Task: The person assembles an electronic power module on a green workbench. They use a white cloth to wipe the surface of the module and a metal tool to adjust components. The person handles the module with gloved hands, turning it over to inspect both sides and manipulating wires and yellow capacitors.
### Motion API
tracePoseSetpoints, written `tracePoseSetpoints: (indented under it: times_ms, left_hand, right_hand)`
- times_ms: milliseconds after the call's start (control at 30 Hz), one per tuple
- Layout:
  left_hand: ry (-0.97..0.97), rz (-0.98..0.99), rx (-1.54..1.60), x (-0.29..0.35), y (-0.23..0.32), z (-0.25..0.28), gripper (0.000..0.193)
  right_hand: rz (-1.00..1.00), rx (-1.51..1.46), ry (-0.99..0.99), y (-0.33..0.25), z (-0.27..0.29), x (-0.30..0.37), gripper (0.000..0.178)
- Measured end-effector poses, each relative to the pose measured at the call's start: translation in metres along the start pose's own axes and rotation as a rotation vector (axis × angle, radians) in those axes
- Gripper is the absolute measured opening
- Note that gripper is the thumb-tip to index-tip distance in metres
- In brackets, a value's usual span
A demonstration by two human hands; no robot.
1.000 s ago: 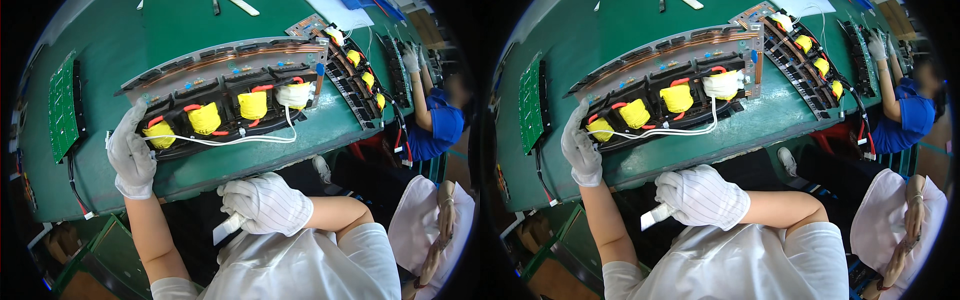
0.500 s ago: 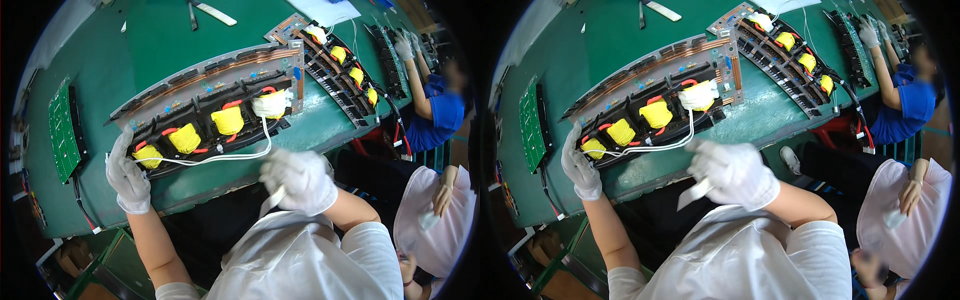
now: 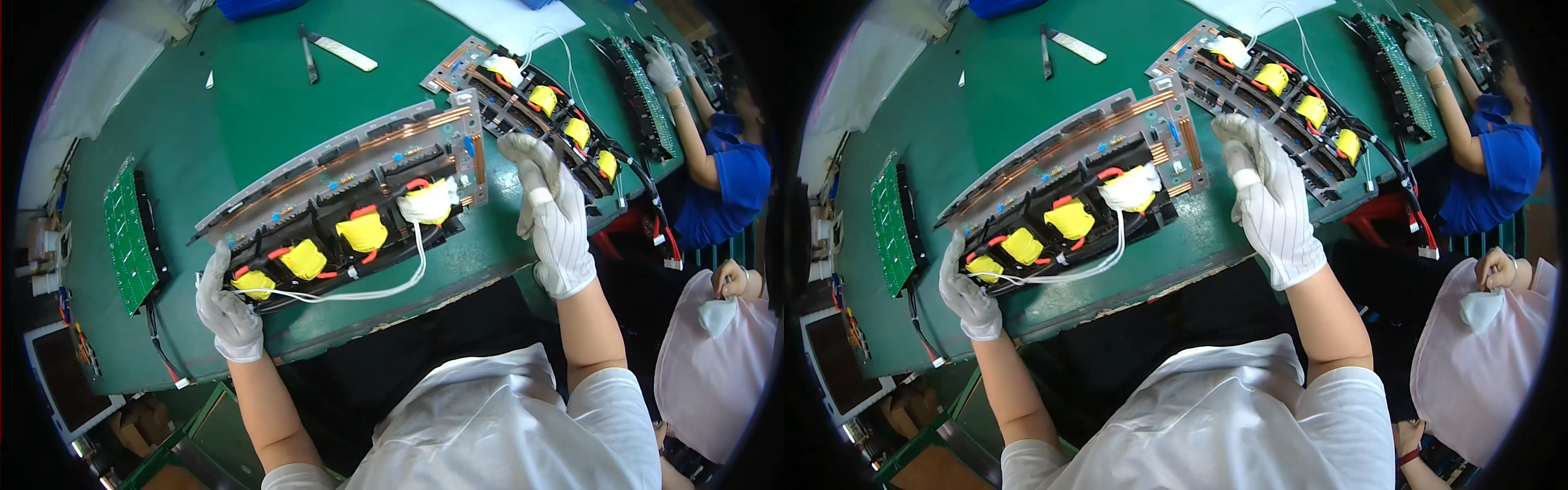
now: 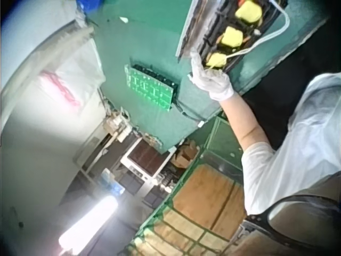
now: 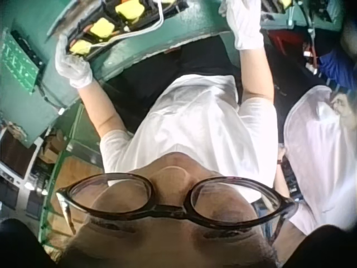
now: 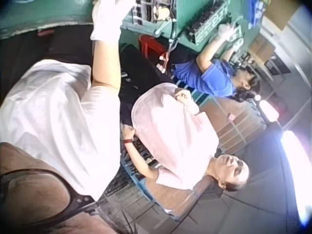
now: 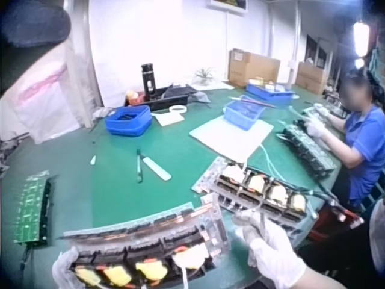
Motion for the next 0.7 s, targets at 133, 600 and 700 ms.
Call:
tracePoseSetpoints:
  times_ms: [133, 600, 700]
  left_hand:
    - [0.045, -0.009, -0.027, 0.009, 0.001, 0.002, 0.079]
    - [0.001, -0.342, -0.299, 0.011, 0.044, -0.001, 0.036]
    - [0.035, -0.342, -0.271, 0.019, 0.041, 0.002, 0.03]
  right_hand:
    - [-0.035, -0.04, -0.072, 0.008, -0.02, -0.022, 0.04]
    - [-0.16, -0.475, 0.253, 0.041, -0.035, -0.008, 0.023]
    - [-0.189, -0.48, 0.311, 0.047, -0.032, -0.006, 0.024]
Point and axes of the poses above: each hand's wrist, its own x-axis away from the middle knuckle, its own z-axis out of the back of the hand, y = z × x, the point moved 6 cm from there along -x, towards the middle knuckle, and after that the axes turned 13 degrees about x, right-handed, at the moved point
